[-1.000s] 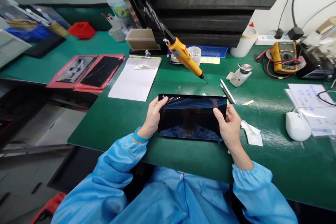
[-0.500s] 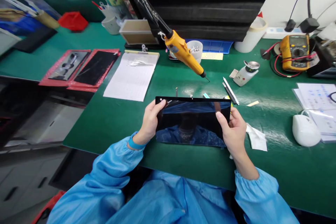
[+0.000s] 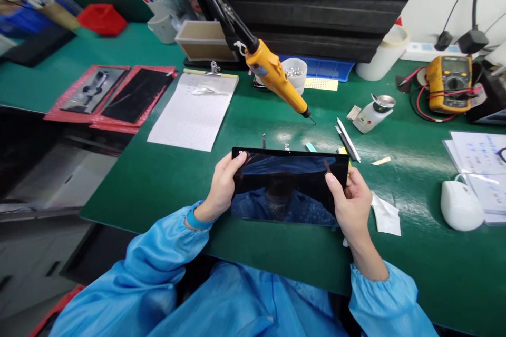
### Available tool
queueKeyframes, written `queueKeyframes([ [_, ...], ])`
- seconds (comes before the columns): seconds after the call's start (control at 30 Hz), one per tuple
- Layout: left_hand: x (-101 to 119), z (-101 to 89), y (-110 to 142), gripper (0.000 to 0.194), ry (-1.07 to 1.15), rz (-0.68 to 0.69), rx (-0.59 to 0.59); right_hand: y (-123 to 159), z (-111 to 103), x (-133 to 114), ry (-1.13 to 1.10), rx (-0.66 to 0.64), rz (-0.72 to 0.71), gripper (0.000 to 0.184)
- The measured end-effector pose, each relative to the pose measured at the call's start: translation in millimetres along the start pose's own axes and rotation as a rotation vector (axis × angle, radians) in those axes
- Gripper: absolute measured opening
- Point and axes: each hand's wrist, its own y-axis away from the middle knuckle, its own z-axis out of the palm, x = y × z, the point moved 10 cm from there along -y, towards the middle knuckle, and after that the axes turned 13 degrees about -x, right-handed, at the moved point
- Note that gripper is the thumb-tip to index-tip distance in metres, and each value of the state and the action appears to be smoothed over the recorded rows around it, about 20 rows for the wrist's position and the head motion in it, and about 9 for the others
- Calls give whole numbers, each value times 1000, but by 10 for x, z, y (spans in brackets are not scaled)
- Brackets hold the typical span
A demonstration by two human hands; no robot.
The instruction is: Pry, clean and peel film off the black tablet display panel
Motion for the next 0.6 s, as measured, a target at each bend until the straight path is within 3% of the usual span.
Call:
queueKeyframes([
  [0.47,72,105,20,59,-22,68,-80,2,-106,-16,-17,85,-4,64],
  [0.6,78,129,30,53,-19,72,-98,-3,-108,-16,-15,75,0,64],
])
